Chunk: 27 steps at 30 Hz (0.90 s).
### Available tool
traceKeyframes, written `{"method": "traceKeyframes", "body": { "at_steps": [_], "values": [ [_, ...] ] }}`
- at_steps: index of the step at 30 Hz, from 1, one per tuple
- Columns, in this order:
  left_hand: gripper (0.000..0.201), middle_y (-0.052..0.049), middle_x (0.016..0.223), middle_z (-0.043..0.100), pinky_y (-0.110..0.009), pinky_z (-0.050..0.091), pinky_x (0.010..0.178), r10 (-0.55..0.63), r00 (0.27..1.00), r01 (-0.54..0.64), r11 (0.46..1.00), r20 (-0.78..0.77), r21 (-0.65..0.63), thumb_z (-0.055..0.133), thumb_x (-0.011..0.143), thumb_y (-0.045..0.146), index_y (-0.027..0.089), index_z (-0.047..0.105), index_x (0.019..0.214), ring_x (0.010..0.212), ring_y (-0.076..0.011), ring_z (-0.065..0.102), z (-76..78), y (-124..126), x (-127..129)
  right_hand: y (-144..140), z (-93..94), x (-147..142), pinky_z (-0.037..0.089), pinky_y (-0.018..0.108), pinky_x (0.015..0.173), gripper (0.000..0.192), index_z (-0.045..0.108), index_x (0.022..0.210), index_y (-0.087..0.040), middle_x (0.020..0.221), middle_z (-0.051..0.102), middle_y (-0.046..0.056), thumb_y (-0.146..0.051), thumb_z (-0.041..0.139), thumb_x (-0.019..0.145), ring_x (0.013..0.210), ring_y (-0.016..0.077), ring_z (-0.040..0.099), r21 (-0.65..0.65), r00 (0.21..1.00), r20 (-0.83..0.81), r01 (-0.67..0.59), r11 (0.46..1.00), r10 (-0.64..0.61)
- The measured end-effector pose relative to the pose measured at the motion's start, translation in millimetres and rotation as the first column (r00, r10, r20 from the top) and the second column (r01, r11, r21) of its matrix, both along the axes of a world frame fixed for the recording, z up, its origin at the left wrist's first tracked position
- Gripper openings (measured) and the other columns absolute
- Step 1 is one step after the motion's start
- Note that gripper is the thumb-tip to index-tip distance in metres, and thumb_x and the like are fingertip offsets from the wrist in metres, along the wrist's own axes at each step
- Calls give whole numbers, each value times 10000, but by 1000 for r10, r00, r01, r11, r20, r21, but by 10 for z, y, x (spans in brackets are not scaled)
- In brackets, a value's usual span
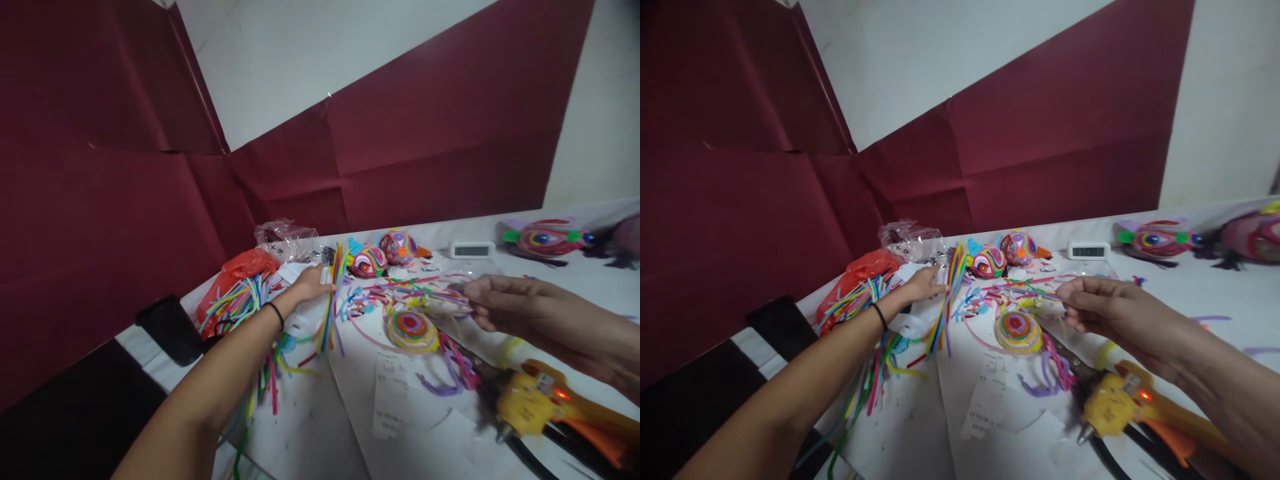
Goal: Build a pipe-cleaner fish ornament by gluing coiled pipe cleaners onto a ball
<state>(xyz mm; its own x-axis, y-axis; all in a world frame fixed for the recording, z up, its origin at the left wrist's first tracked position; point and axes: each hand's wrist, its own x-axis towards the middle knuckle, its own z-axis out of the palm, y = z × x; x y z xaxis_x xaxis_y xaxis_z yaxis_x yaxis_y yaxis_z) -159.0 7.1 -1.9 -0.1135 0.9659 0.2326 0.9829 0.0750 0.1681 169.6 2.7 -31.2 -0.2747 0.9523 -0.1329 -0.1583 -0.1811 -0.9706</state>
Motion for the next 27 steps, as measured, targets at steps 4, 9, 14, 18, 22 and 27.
{"method": "traceKeyframes", "body": {
  "at_steps": [4, 9, 14, 18, 22, 27],
  "values": [
    [556, -127, 1217, 597, -301, 455, 901, -53, 995, 58, 997, -79, 57, 451, 839, 141, 149, 315, 1378, 1067, -193, 597, -184, -265, -126, 18, -27, 2, 490, 167, 466, 318, 706, 589, -196, 561, 611, 26, -362, 882, 383, 526, 123, 540, 17, 999, 8, -37, 999, 37],
    [298, -76, 1079, 645, -317, 445, 919, -96, 973, 77, 992, -210, -99, 431, 819, 104, 205, 554, 1071, 1040, -197, 604, -194, -532, -582, 43, -100, -18, 476, 173, 486, 336, 698, 630, -193, 558, 625, 10, -375, 878, 412, 506, 111, 535, 43, 996, 13, -84, 996, 84],
    [232, -123, 1177, 604, -365, 429, 943, -62, 942, -23, 968, -329, -250, 609, 753, 252, 191, 599, 977, 1119, -266, 555, -125, -703, -924, 39, -141, -26, 478, 181, 495, 303, 686, 631, -192, 566, 615, -1, -337, 865, 435, 508, 111, 537, 37, 996, 10, -91, 995, 90],
    [341, -112, 1185, 604, -351, 442, 907, -58, 927, -64, 948, -369, -311, 661, 719, 334, 204, 601, 1028, 1098, -265, 562, -139, -786, -986, 28, -126, -46, 483, 207, 487, 253, 683, 622, -195, 571, 612, 10, -314, 837, 460, 501, 125, 532, 28, 997, 26, -67, 997, 66],
    [399, -131, 1171, 608, -380, 449, 860, -79, 912, -62, 943, -402, -327, 685, 701, 332, 198, 591, 1065, 1071, -299, 573, -261, -789, -989, 41, -144, -47, 478, 196, 487, 278, 675, 625, -197, 556, 612, 6, -332, 848, 453, 504, 123, 533, 23, 996, 31, -87, 996, 86],
    [328, -114, 1166, 608, -425, 395, 914, -117, 895, -23, 951, -430, -307, 671, 724, 178, 224, 602, 1041, 1114, -293, 537, -355, -733, -1069, 89, -208, 8, 487, 192, 517, 320, 693, 713, -197, 596, 634, 8, -396, 854, 521, 536, 122, 546, 39, 992, 29, -125, 991, 124]
  ]
}}
